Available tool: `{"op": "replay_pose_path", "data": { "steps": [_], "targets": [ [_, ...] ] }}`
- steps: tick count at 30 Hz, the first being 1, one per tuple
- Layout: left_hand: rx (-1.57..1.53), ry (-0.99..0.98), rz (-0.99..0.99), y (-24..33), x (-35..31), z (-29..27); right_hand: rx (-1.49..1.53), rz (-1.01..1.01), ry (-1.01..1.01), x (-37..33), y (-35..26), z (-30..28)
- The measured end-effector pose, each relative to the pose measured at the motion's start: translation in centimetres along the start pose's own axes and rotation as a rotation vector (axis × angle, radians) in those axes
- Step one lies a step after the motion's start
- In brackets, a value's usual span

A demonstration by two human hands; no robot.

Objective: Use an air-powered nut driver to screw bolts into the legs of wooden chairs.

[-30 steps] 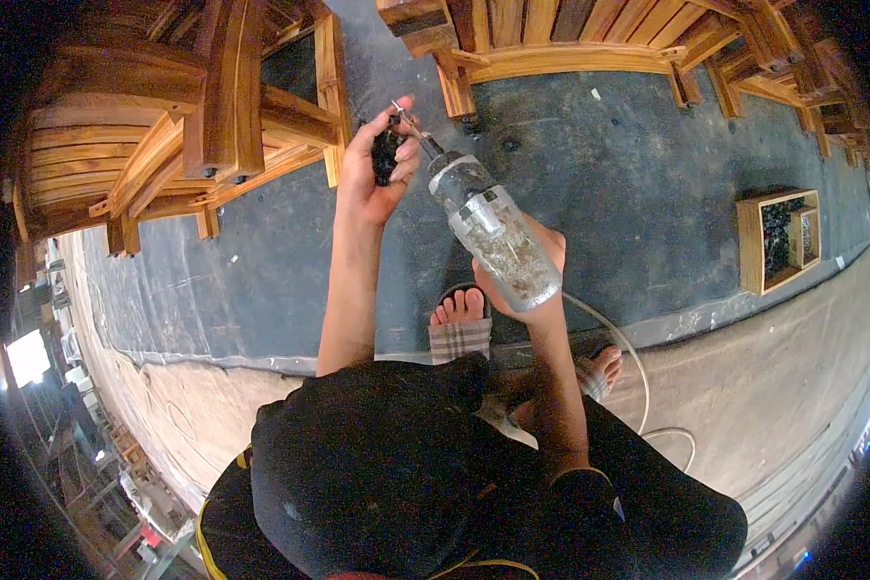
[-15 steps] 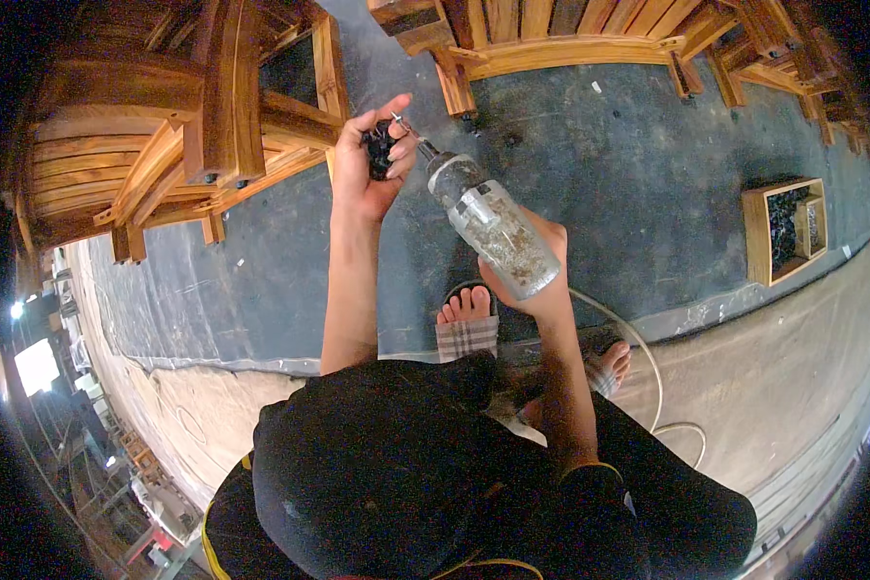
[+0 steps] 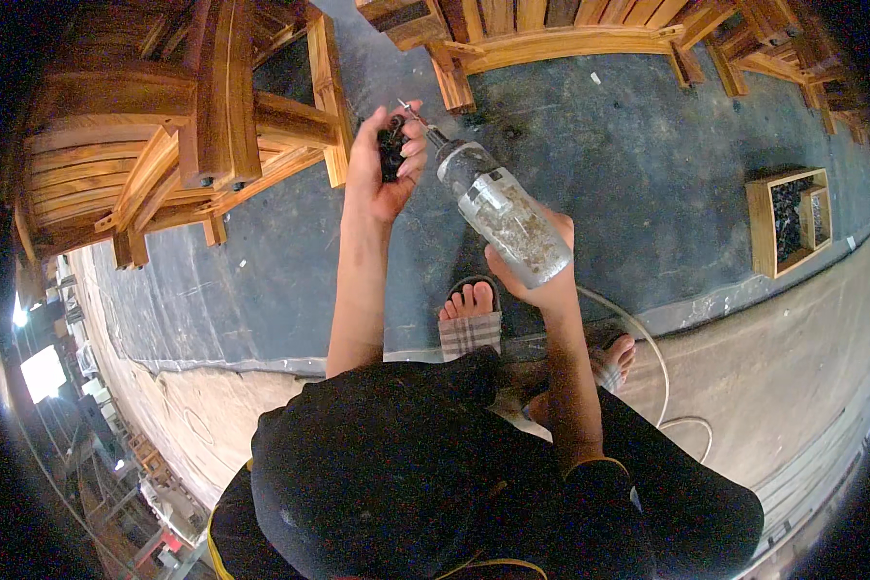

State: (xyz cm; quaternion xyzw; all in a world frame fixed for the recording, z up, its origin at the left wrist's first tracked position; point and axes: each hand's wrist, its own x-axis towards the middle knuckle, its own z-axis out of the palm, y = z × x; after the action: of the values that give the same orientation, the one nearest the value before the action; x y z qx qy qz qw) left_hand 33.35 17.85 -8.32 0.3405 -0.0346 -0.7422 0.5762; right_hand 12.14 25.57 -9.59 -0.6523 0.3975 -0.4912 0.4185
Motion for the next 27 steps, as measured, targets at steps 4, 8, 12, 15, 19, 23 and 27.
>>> {"op": "replay_pose_path", "data": {
  "steps": [4, 8, 12, 15, 19, 23, 27],
  "targets": [
    [-0.074, 0.038, -0.031, 0.0, 0.0, 0.0, -0.021, 0.032, 0.008, 0.0, -0.5, 0.2],
    [0.075, 0.039, 0.055, -0.2, 0.1, -0.1, -0.013, -0.001, -0.011, 0.2, -0.4, 0.2],
    [0.068, 0.041, 0.040, 0.3, -0.1, 0.5, -0.077, -0.053, -0.007, 0.5, -0.8, 0.3],
    [0.025, -0.012, 0.032, 0.9, -0.2, 0.5, -0.082, -0.066, -0.034, 0.5, -1.0, 0.3],
    [0.084, -0.051, 0.028, 1.2, -0.4, 0.9, -0.048, 0.012, -0.041, 0.5, -1.4, 0.3],
    [0.152, -0.051, 0.025, 1.4, -0.2, 0.9, -0.013, 0.034, -0.040, 0.2, -0.6, 0.4],
    [0.208, -0.129, 0.011, 1.6, -0.4, 1.7, -0.014, -0.012, -0.035, 0.3, -0.5, 0.0]
  ]
}}
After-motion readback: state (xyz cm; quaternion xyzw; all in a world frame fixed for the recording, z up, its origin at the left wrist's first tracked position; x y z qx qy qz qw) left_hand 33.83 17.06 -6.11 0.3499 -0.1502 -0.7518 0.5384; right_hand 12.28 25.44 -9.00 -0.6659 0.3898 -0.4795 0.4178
